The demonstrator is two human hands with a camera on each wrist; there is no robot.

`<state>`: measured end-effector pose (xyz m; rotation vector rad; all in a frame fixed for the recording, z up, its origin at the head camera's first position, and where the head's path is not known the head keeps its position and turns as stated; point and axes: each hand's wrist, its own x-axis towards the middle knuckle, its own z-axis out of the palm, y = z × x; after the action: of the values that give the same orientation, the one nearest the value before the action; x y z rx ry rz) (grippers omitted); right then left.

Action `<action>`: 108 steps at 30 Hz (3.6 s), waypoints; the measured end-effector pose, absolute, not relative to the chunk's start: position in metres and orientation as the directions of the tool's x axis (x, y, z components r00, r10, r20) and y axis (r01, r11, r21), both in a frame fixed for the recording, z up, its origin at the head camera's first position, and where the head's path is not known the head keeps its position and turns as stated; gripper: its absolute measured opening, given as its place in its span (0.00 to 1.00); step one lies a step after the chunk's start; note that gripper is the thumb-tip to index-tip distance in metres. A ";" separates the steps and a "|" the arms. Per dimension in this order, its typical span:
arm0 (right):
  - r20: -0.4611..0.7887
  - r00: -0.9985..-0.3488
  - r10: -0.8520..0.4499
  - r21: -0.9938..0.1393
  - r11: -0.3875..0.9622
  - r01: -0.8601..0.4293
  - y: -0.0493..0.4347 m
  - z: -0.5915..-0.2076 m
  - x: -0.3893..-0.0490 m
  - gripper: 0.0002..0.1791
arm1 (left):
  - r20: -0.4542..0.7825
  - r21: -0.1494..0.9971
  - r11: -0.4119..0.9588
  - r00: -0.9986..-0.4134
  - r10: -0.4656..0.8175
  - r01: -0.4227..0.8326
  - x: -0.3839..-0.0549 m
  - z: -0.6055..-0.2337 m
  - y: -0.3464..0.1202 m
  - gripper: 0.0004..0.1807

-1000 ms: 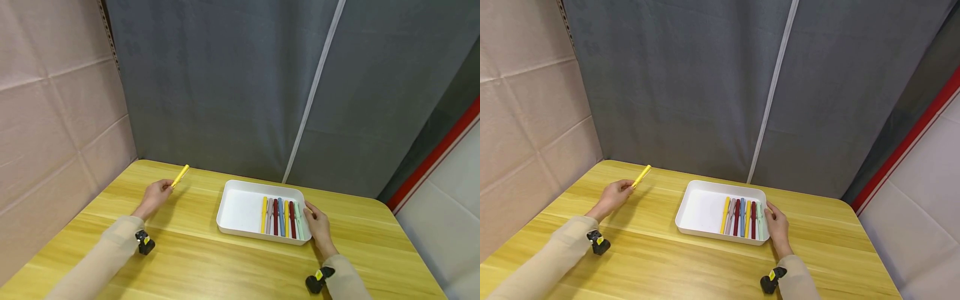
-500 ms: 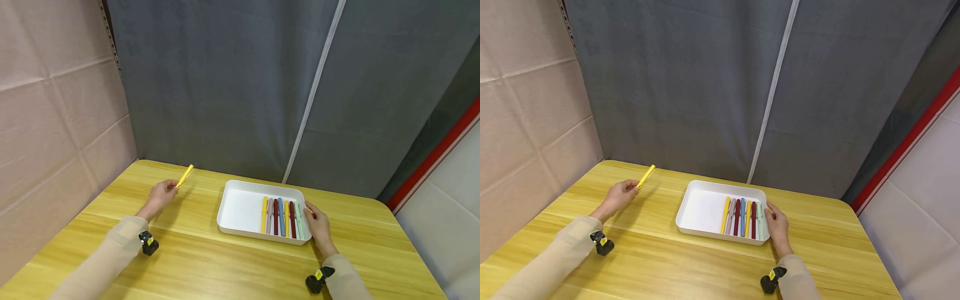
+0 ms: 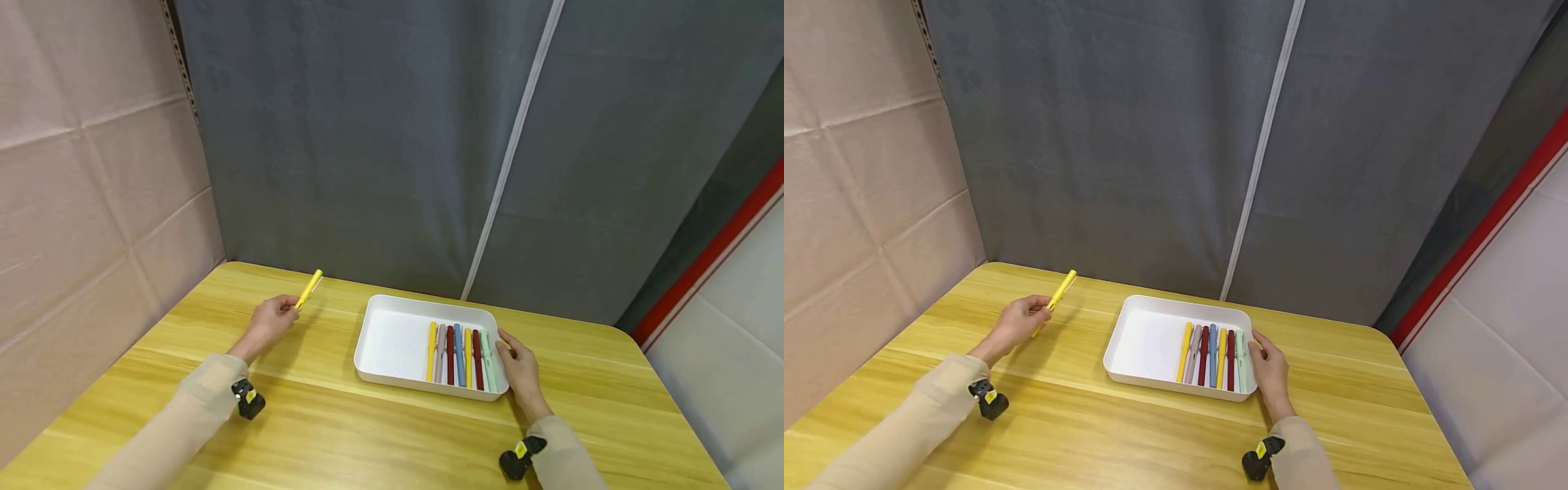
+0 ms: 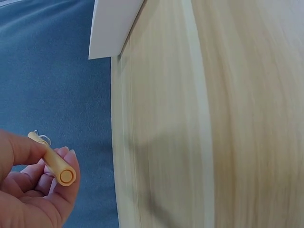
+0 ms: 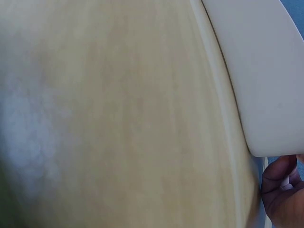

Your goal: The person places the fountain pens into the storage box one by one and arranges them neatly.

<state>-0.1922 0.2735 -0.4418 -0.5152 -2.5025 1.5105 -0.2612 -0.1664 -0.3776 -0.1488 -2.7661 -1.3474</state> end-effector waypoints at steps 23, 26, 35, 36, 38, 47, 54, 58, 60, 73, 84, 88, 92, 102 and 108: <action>0.030 -0.920 0.391 -0.893 0.423 0.151 0.271 -0.443 -0.189 0.24 | 0.048 0.846 0.527 -0.996 0.076 0.081 -0.261 -0.377 -0.145 0.20; 0.028 -0.920 0.392 -0.892 0.425 0.154 0.272 -0.444 -0.190 0.24 | 0.048 0.851 0.519 -0.996 0.079 0.082 -0.260 -0.377 -0.142 0.20; -0.028 -0.924 0.382 -0.880 0.429 0.204 0.272 -0.442 -0.191 0.24 | 0.041 0.857 0.509 -0.996 0.084 0.078 -0.257 -0.378 -0.137 0.20; -0.026 -0.924 0.382 -0.880 0.430 0.203 0.272 -0.442 -0.191 0.23 | 0.043 0.858 0.508 -0.995 0.085 0.080 -0.256 -0.378 -0.137 0.20; -0.019 -0.924 0.382 -0.882 0.429 0.196 0.272 -0.442 -0.191 0.23 | 0.048 0.859 0.505 -0.995 0.086 0.085 -0.256 -0.378 -0.136 0.20; -0.018 -0.926 0.377 -0.885 0.425 0.190 0.273 -0.443 -0.191 0.23 | 0.059 0.874 0.476 -0.994 0.088 0.094 -0.255 -0.379 -0.132 0.19; -0.015 -0.925 0.381 -0.888 0.421 0.188 0.273 -0.443 -0.191 0.23 | 0.066 0.878 0.468 -0.993 0.094 0.102 -0.254 -0.379 -0.128 0.20; -0.021 -0.922 0.385 -0.884 0.424 0.197 0.273 -0.443 -0.190 0.23 | 0.064 0.886 0.453 -0.993 0.096 0.101 -0.254 -0.379 -0.126 0.20; -0.015 -0.923 0.385 -0.883 0.428 0.193 0.273 -0.442 -0.190 0.23 | 0.055 0.889 0.448 -0.994 0.095 0.092 -0.255 -0.379 -0.124 0.20; 0.010 -0.920 0.391 -0.879 0.443 0.178 0.273 -0.441 -0.190 0.23 | 0.044 0.929 0.361 -0.993 0.111 0.082 -0.254 -0.376 -0.107 0.20; 0.004 -0.923 0.384 -0.875 0.448 0.182 0.273 -0.441 -0.191 0.23 | 0.046 0.946 0.311 -0.989 0.138 0.087 -0.255 -0.377 -0.093 0.19; 0.002 -0.923 0.384 -0.875 0.447 0.184 0.273 -0.441 -0.192 0.23 | 0.051 0.947 0.306 -0.988 0.143 0.093 -0.254 -0.376 -0.086 0.19; -0.002 -0.922 0.386 -0.876 0.445 0.188 0.273 -0.441 -0.193 0.23 | 0.070 0.941 0.318 -0.988 0.141 0.112 -0.253 -0.376 -0.078 0.18; -0.022 -0.923 0.384 -0.879 0.432 0.201 0.273 -0.442 -0.192 0.23 | 0.026 0.954 0.292 -0.988 0.152 0.070 -0.248 -0.382 -0.058 0.17; -0.015 -0.922 0.388 -0.878 0.436 0.197 0.273 -0.441 -0.191 0.23 | 0.022 0.963 0.263 -0.987 0.161 0.065 -0.244 -0.382 -0.048 0.16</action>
<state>-0.1912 0.2730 -0.4406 -0.5149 -2.4963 1.4882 -0.2435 -0.0477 -0.3821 -0.2296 -2.5593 -1.9434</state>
